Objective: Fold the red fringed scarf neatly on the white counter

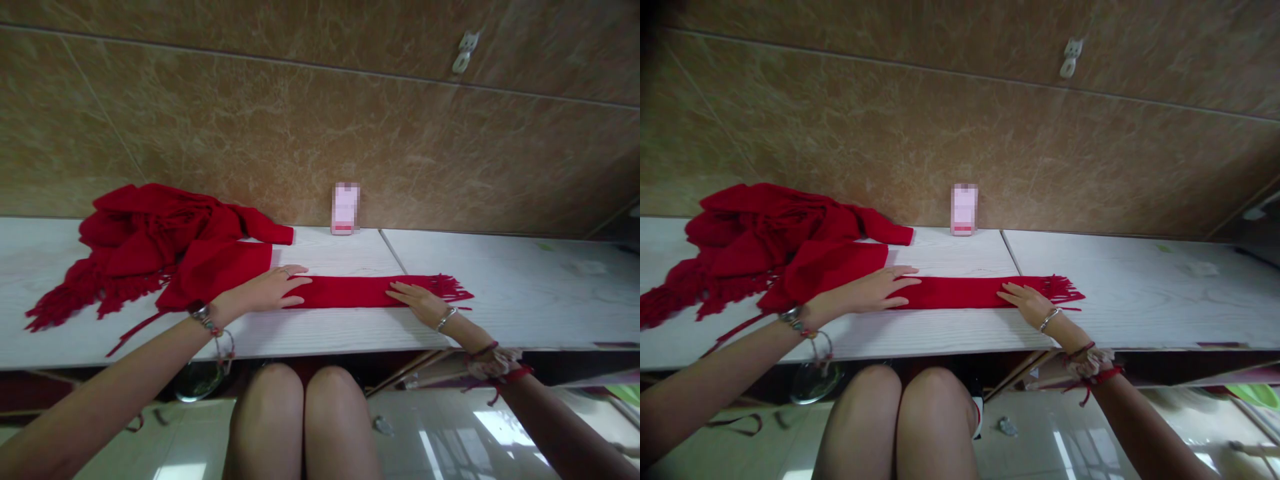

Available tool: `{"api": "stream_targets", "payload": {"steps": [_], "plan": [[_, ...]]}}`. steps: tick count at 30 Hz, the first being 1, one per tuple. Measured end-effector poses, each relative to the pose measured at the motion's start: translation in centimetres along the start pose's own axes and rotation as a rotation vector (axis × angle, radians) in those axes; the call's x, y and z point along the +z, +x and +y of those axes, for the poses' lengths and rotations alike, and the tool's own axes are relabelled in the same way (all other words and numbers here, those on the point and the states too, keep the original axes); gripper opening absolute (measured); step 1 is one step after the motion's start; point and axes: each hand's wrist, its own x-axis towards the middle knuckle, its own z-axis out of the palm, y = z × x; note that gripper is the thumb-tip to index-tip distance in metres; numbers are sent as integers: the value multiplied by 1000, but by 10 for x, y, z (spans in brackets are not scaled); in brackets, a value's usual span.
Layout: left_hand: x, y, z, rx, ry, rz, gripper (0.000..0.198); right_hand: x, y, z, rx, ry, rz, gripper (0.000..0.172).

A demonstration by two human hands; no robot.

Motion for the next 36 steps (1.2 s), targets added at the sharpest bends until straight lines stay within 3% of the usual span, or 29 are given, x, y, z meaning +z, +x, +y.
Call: {"api": "stream_targets", "payload": {"steps": [4,8,15,20,29,36], "plan": [[21,38,20,105,-55,-9,44,2,-4,1,1,16,-24,63],[33,56,28,160,-93,-51,45,3,-16,8,-8,67,2,63],[38,57,26,178,-75,-64,43,1,-45,31,34,152,68,56],[37,58,28,174,-43,-73,41,-1,-58,45,80,77,93,52],[39,58,27,171,-54,-56,42,-5,-54,44,84,-167,169,37],[39,57,27,181,-46,-45,47,-8,-63,46,119,-134,225,30]]}}
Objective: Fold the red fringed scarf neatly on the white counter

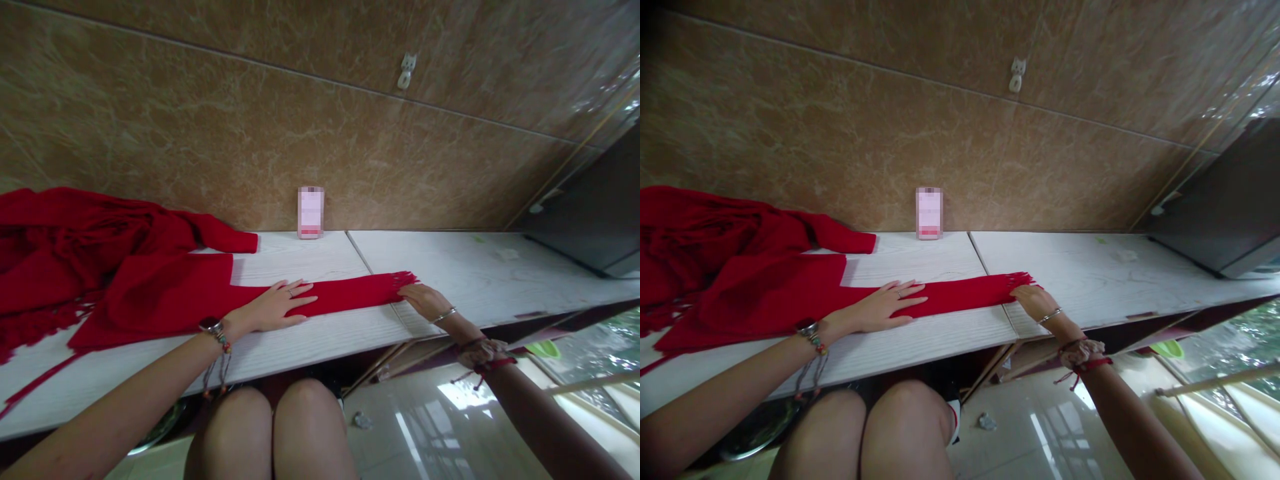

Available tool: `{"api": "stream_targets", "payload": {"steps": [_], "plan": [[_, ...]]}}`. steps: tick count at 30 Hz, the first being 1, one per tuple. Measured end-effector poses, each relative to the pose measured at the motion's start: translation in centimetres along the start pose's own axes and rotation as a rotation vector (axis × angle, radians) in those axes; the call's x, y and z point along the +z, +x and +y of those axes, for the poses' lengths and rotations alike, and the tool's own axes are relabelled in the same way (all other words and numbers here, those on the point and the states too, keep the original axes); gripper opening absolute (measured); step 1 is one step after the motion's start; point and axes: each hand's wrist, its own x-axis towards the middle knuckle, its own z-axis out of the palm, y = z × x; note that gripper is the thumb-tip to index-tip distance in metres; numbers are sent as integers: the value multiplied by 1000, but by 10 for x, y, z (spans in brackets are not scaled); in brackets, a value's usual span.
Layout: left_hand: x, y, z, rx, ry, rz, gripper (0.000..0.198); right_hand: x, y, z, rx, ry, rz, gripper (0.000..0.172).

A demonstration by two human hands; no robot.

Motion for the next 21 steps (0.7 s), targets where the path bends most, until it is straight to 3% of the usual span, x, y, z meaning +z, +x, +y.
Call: {"api": "stream_targets", "payload": {"steps": [6,13,21], "plan": [[-2,0,2,-11,-1,6,46,-4,2,-3,4,39,4,27],[0,0,1,-10,-16,15,46,-10,10,-8,-91,-49,-53,27],[2,0,0,-1,-16,52,46,-19,12,-4,-23,-38,-93,33]]}}
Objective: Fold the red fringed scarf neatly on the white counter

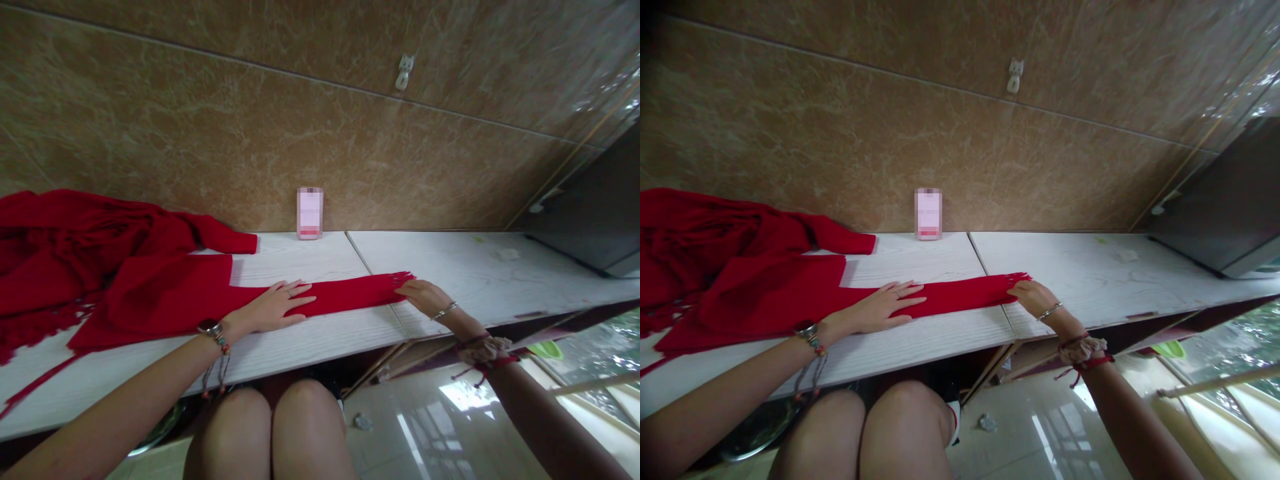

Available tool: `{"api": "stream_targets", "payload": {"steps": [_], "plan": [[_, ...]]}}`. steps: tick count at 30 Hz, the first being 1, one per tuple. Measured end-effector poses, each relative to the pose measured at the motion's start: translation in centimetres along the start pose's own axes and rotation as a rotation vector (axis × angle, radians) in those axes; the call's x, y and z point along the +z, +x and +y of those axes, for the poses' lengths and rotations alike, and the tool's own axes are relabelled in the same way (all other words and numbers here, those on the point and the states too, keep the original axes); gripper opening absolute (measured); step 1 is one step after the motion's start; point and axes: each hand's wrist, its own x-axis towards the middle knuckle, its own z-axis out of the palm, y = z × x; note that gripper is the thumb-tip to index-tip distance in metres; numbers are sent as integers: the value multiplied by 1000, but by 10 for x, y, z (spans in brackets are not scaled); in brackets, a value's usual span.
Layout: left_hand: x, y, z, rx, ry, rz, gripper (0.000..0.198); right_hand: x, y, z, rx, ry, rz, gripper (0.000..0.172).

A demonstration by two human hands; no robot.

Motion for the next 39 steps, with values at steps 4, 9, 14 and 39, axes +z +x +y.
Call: {"api": "stream_targets", "payload": {"steps": [4,9,14,39], "plan": [[0,0,0,12,-5,12,46,-4,-2,4,31,77,-36,36],[-1,-1,0,11,-5,3,44,3,-5,5,-12,133,-57,38],[-4,0,2,8,0,-32,44,6,-1,0,17,117,14,36],[-1,0,1,-18,17,-40,48,52,22,-4,356,-56,-144,39]]}}
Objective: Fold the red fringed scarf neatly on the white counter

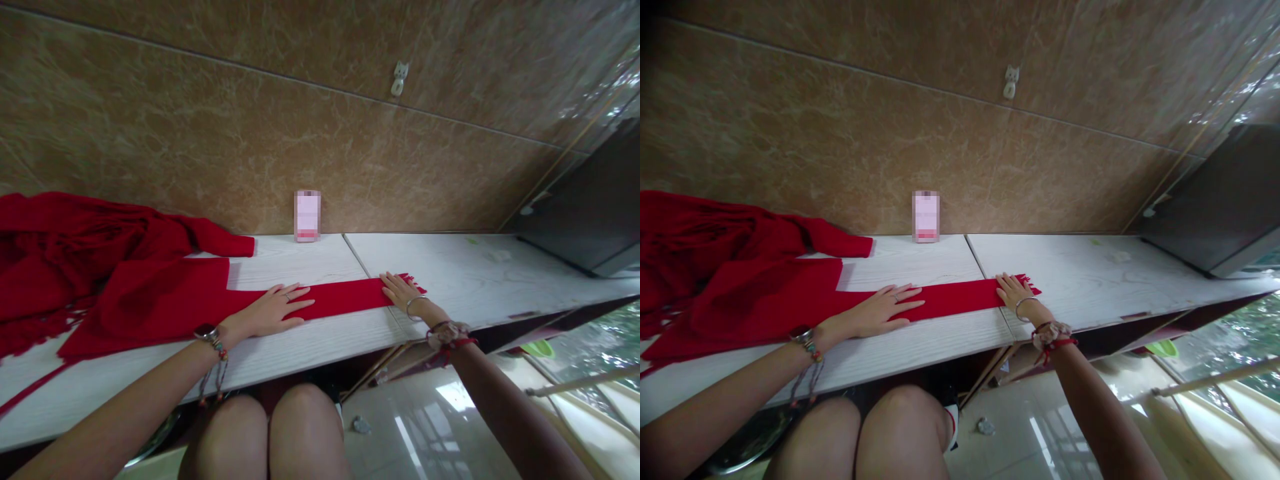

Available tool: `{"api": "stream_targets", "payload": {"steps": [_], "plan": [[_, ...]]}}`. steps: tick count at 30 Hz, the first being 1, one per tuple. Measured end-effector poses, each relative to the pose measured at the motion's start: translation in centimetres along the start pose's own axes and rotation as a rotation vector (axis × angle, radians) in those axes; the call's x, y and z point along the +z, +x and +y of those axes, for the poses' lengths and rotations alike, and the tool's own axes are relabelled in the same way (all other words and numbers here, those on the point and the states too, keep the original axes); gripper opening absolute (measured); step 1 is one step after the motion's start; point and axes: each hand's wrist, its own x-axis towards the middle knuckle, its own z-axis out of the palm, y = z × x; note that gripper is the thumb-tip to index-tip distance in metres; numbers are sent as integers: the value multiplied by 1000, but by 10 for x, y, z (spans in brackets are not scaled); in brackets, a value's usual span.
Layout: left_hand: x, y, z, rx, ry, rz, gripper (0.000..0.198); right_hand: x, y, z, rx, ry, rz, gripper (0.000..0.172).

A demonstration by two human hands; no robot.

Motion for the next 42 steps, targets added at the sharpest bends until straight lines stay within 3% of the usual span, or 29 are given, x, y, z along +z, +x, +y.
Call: {"api": "stream_targets", "payload": {"steps": [4,8,11,15,23,34,42], "plan": [[2,1,-1,7,-6,17,47,-5,11,-7,94,52,86,39],[3,1,-1,5,-2,30,47,-17,23,-66,-68,226,107,43],[3,1,-1,8,6,35,46,-27,27,-111,-211,255,43,45],[1,1,-1,-3,4,17,44,-34,27,-128,-208,214,-12,45],[-1,2,-1,-27,-37,-7,45,-25,25,-79,-170,136,-27,46],[2,17,0,-15,-20,-2,44,17,28,-9,-173,128,20,43],[0,26,5,-17,12,-13,43,10,22,25,-170,163,2,45]]}}
